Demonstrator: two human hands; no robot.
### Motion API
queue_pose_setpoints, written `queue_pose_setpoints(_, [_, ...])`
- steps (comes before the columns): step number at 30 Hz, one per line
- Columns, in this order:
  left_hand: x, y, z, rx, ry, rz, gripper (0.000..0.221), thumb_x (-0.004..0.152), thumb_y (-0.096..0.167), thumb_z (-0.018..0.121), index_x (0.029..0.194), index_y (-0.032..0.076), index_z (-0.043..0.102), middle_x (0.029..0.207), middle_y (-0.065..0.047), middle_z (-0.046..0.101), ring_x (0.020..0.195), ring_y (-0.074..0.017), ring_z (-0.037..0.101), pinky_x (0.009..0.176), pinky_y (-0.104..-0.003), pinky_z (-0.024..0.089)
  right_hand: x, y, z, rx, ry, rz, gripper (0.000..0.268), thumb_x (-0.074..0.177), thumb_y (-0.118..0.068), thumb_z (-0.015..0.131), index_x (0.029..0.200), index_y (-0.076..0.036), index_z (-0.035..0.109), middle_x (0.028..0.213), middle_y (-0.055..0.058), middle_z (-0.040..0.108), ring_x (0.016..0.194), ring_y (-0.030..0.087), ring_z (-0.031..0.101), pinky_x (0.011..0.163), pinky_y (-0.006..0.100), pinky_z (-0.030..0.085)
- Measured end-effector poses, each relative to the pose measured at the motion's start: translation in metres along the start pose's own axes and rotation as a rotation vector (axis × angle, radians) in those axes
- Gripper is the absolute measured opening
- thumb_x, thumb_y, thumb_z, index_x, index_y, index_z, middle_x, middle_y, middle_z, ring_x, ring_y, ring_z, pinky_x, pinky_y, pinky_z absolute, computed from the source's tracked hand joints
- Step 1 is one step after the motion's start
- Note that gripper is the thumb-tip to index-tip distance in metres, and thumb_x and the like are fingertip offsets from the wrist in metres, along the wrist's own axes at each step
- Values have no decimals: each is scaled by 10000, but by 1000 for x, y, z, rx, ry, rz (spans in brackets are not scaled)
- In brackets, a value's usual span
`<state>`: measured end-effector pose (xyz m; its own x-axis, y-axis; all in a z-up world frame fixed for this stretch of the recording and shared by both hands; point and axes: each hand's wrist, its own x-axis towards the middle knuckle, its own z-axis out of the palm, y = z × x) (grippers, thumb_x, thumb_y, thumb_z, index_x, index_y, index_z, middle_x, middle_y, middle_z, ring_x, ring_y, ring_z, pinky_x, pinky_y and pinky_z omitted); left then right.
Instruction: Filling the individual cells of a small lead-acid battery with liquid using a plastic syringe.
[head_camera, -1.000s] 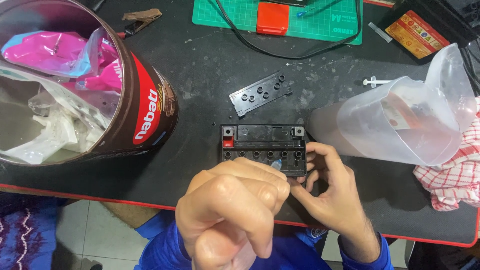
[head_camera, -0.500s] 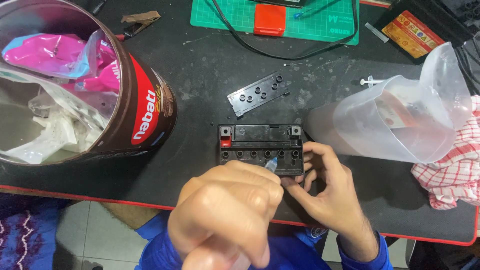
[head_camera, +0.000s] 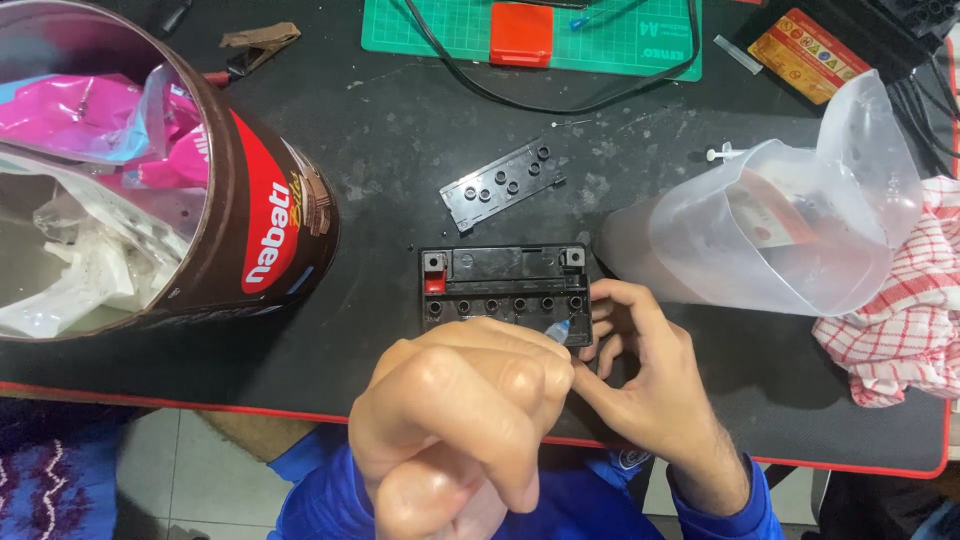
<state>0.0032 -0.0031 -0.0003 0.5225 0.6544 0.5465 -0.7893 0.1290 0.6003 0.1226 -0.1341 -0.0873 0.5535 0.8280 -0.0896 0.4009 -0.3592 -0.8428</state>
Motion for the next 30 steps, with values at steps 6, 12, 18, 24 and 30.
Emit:
queue_pose_setpoints(6, [2,-3,3,-7,31,36,227,999,143,448,801,49,508,507,-34,316,406,-170,224,472,-382,195,1,-2,1,47,1,-10,570,751,-71,793,1262,-65,540,856,22,666,602,79,630,545,192,566])
queue_pose_setpoints(12, [1,-2,3,41,43,-3,168,961,131,435,820,59,491,508,-33,305,417,-166,193,475,-368,193,1,-1,0,40,-7,-11,557,766,-98,808,1256,-74,543,871,19,644,600,75,630,543,191,558])
queue_pose_setpoints(18, [1,-9,4,34,29,52,192,975,83,421,799,49,490,514,-29,334,417,-159,209,469,-373,194,2,-2,0,55,-2,-38,539,775,-106,785,1258,-65,549,858,20,638,624,69,611,536,187,551])
queue_pose_setpoints(24, [0,-11,4,50,8,76,423,1169,300,433,827,60,495,513,-25,319,413,-170,228,477,-384,191,1,0,0,50,-6,-32,555,782,-159,802,1266,-68,546,872,20,636,597,73,598,548,196,542])
queue_pose_setpoints(30, [1,-10,8,56,51,74,398,1156,294,446,838,62,504,510,-19,319,400,-155,235,461,-366,196,0,1,0,57,-4,-32,552,785,-152,802,1269,-70,548,894,26,626,619,74,610,551,192,547])
